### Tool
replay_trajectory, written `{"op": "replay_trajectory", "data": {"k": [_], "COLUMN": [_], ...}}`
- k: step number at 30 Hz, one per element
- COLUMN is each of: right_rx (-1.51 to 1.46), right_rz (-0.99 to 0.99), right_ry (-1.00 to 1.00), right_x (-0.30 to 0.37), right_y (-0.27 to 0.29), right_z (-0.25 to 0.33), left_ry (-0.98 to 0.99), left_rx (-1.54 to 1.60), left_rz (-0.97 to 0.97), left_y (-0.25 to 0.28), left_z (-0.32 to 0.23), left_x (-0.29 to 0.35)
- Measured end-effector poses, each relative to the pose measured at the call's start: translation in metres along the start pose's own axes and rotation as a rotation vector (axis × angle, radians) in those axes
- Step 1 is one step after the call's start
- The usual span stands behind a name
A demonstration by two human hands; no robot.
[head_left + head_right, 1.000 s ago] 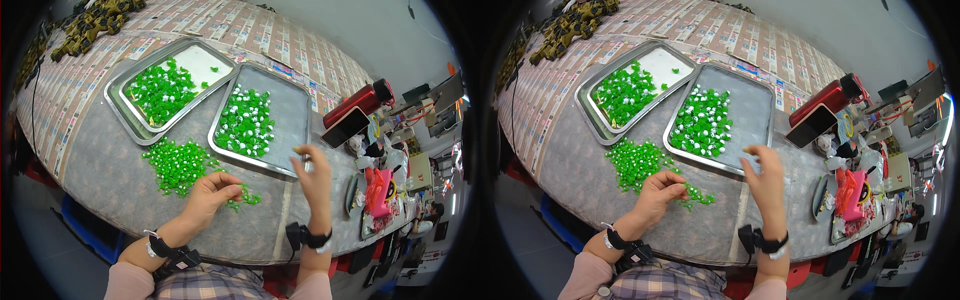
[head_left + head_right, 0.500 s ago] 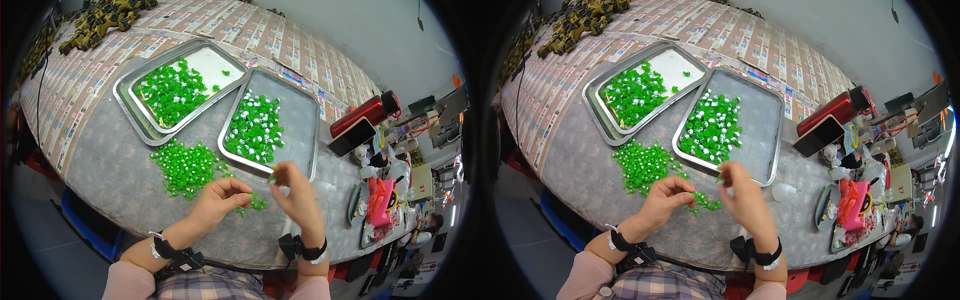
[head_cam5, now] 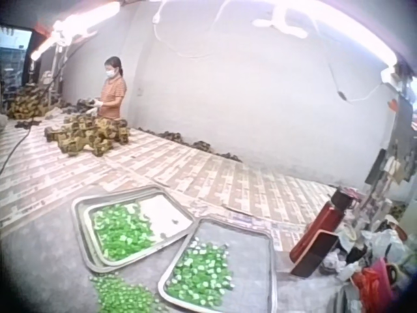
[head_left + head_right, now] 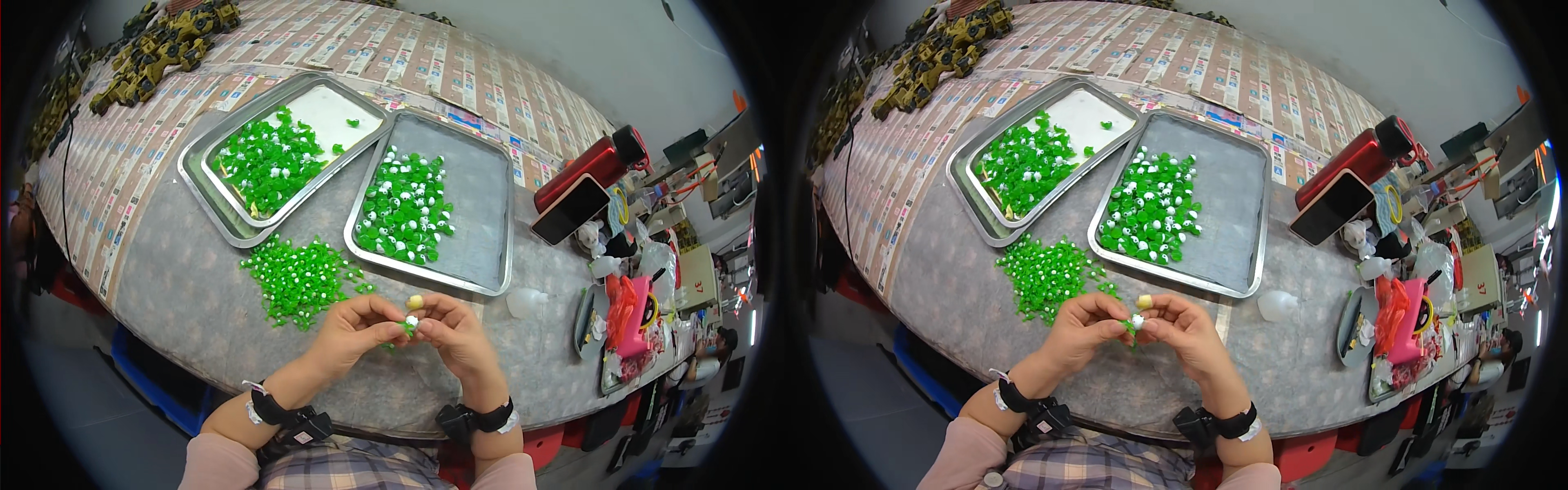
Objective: The person repeatedly picks up small green plastic pieces, applies a white substance from a squeeze bottle, and places the finished items into a metal tray. The process is repetitive and involves handling small objects one at a time.
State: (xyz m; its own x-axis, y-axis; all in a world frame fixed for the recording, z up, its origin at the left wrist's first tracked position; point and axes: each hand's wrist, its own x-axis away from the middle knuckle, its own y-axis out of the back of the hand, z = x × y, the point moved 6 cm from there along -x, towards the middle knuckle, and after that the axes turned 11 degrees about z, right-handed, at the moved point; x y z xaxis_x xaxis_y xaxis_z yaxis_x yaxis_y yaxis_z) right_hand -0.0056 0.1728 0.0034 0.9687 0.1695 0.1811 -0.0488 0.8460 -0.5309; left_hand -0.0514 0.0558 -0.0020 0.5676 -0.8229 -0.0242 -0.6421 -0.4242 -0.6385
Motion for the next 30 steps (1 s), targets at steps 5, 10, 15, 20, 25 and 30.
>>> {"op": "replay_trajectory", "data": {"k": [5, 10, 15, 20, 25, 30], "right_rx": [0.062, 0.182, 0.265, 0.370, 0.218, 0.305], "right_rz": [-0.024, -0.146, -0.178, -0.171, -0.134, -0.085], "right_ry": [0.003, 0.201, 0.201, 0.206, 0.149, 0.091], "right_x": [0.003, 0.006, 0.007, 0.006, 0.004, 0.005], "right_y": [0.006, 0.000, -0.005, -0.007, -0.006, -0.001], "right_z": [-0.006, 0.012, 0.017, 0.016, 0.010, 0.008], "left_ry": [-0.015, 0.049, 0.059, 0.032, -0.130, -0.275], "left_rx": [-0.018, 0.046, 0.030, -0.092, -0.601, -1.037], "left_rz": [0.011, -0.110, -0.135, -0.144, -0.161, -0.121], "left_y": [-0.001, 0.009, 0.008, 0.009, 0.003, -0.015], "left_z": [-0.001, 0.004, 0.003, 0.001, -0.015, -0.033], "left_x": [0.000, 0.000, 0.000, 0.000, 0.005, 0.004]}}
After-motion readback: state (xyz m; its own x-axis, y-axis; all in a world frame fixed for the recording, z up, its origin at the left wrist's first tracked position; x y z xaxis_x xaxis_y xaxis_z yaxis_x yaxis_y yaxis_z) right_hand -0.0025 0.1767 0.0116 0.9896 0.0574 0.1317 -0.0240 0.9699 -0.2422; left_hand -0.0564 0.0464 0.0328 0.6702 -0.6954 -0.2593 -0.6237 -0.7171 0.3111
